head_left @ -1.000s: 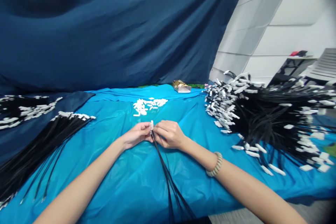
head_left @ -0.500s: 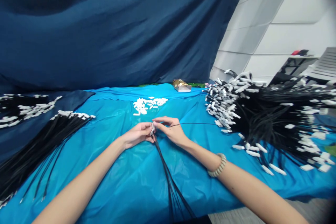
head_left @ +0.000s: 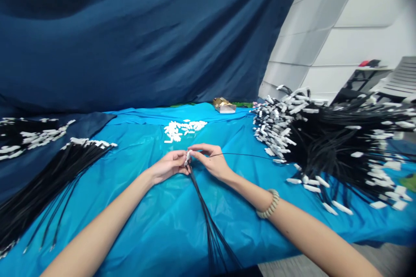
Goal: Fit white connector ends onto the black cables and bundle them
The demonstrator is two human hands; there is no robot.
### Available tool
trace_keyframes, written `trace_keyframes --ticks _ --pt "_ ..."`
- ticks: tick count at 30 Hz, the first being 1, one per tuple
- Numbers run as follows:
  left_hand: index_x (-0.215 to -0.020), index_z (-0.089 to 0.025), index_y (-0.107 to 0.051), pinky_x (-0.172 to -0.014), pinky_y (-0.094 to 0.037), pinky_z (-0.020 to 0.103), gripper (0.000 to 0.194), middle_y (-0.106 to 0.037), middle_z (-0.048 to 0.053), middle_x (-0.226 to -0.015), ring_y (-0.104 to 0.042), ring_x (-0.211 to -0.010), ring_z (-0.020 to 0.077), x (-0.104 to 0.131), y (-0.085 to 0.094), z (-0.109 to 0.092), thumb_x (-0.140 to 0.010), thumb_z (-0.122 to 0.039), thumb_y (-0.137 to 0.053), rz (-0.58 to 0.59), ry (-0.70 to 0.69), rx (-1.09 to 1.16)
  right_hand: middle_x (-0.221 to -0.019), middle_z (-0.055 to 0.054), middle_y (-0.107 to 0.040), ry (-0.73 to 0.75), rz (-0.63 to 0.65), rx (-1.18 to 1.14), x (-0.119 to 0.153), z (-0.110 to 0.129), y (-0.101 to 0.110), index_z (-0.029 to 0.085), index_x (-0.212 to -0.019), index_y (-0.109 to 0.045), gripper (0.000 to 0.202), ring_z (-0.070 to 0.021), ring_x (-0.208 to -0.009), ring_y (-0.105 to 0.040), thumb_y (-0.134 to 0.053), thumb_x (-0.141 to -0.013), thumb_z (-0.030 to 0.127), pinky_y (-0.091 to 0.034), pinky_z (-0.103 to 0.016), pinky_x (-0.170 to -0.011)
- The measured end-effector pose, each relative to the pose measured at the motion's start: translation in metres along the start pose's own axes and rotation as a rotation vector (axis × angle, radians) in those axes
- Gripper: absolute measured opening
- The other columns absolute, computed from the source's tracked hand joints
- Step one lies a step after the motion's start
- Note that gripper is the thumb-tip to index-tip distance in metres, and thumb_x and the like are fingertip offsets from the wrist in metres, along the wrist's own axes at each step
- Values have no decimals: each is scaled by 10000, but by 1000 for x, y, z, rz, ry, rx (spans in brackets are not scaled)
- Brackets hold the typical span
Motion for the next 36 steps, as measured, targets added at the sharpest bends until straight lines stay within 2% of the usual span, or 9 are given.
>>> trace_keyframes --ticks 12,16,19,22,24,25,29,32,36 --pt "-825 -110 -547 -593 -432 229 202 -534 34 -714 -556 -625 110 1 2 0 -712 -271 -590 -14 0 9 -784 -41 -631 2 12 -45 -1 -1 1 175 -828 -672 164 -134 -749 -551 -609 -693 244 -422 -223 -635" --pt "-859 -113 -536 -582 -425 224 216 -519 28 -715 -553 -634 110 1 1 0 -722 -275 -578 -39 -4 -36 -817 -48 -626 -72 19 -177 -1 -1 -3 167 -797 -671 173 -146 -788 -553 -650 -648 252 -432 -233 -664" --pt "-835 -108 -529 -579 -424 220 202 -518 33 -733 -549 -638 108 1 1 0 -724 -270 -576 -50 6 -48 -791 -40 -602 -176 -71 -345 -4 -4 0 146 -871 -623 286 -127 -748 -555 -647 -653 330 -452 -242 -675" --pt "-818 -104 -522 -571 -423 210 195 -518 39 -746 -546 -647 107 0 1 0 -723 -265 -577 -61 10 -43 -503 54 -416 -275 -233 -490 -11 -9 19 136 -895 -540 372 -63 -499 -452 -576 -703 453 -437 -206 -546" --pt "-810 -103 -521 -572 -425 212 195 -519 42 -742 -548 -654 113 0 2 0 -726 -271 -573 -56 15 -38 -435 102 -213 -321 -319 -546 -17 -11 41 145 -844 -484 396 -39 -376 -279 -557 -700 506 -319 -158 -391" --pt "-807 -103 -522 -574 -427 214 194 -521 43 -741 -549 -658 115 0 2 0 -724 -270 -575 -54 14 -36 -439 107 -170 -336 -352 -564 -21 -11 53 154 -825 -455 404 -35 -357 -211 -550 -698 526 -242 -149 -348" --pt "-816 -109 -531 -576 -427 213 195 -534 47 -744 -552 -668 118 0 4 1 -716 -268 -586 -62 -3 -22 -486 88 -252 -331 -439 -586 -31 0 98 178 -850 -418 406 -33 -356 -140 -449 -749 570 -121 -152 -336" --pt "-822 -115 -538 -569 -426 208 205 -544 49 -756 -552 -665 114 1 2 1 -708 -276 -594 -92 -5 1 -525 70 -282 -263 -449 -502 -28 13 111 173 -890 -486 363 -28 -376 -153 -485 -754 510 -123 -157 -356" --pt "-791 -116 -530 -554 -423 214 211 -541 37 -752 -555 -644 113 3 -6 1 -676 -263 -629 -154 20 25 -541 30 -385 -109 -302 21 -14 26 89 146 -863 -599 311 -52 -430 -290 -491 -772 423 -208 -183 -388"
Point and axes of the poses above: each hand's wrist, its own x-axis away from the middle knuckle, its own y-axis out of the back of the hand, z = x × y, the point moved 5 cm from there along -x, towards the middle knuckle
